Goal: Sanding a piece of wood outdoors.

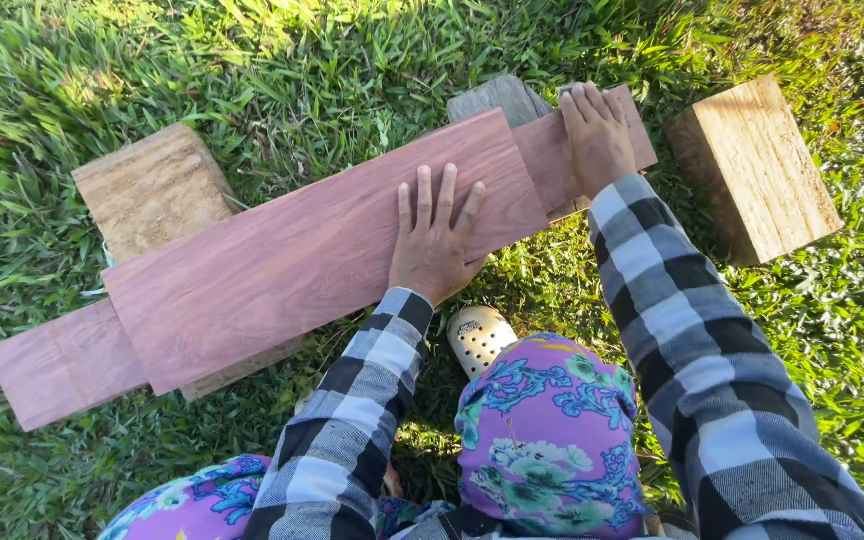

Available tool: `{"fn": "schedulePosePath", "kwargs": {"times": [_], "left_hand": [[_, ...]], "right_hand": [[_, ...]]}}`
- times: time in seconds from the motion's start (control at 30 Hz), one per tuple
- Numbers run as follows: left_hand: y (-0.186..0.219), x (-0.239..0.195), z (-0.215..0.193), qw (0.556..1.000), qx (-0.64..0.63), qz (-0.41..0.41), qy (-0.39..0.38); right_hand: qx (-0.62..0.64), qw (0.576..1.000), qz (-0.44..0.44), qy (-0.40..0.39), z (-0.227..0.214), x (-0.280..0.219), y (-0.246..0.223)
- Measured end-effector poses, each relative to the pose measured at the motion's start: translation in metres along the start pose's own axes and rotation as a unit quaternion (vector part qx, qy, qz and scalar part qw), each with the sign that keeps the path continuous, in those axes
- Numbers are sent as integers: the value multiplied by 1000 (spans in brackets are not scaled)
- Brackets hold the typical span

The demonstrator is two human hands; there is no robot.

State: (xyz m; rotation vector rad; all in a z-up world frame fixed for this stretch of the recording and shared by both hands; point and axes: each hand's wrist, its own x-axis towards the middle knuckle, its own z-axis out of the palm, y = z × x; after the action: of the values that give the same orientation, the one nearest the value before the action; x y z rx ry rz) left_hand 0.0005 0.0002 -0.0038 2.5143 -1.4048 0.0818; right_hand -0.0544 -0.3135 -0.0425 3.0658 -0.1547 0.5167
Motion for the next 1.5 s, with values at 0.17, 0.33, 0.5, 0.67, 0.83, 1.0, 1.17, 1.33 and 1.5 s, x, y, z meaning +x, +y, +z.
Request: {"fn": "schedulePosePath", "kwargs": {"times": [0.17,0.33,0.5,0.67,0.83,1.0,1.17,1.33,1.5], "left_hand": [[0,2,-5,1000,9,-3,-11],[2,-4,-2,1000,23,5,1],[2,1,-7,1000,21,3,-10],[0,0,-5,1000,5,2,2],[1,-3,-1,999,38,-20,-9],[3,3,10,1000,24,-4,-15],[3,1,8,999,43,0,-14],[1,1,8,999,41,1,-25],[2,1,5,999,43,3,-16]], "right_hand": [[-25,1000,-18,0,-7,-34,-9],[-8,1000,-25,-4,-10,-44,-18],[-8,1000,-2,-15,-16,-2,-18],[20,999,-43,-21,-22,-46,-41],[76,990,-116,-34,-29,-70,-59],[68,991,-103,-43,-19,-16,-48],[61,993,-98,-38,-25,-29,-49],[51,991,-111,-56,-29,-50,-44],[59,992,-109,-25,-19,-7,-44]]}}
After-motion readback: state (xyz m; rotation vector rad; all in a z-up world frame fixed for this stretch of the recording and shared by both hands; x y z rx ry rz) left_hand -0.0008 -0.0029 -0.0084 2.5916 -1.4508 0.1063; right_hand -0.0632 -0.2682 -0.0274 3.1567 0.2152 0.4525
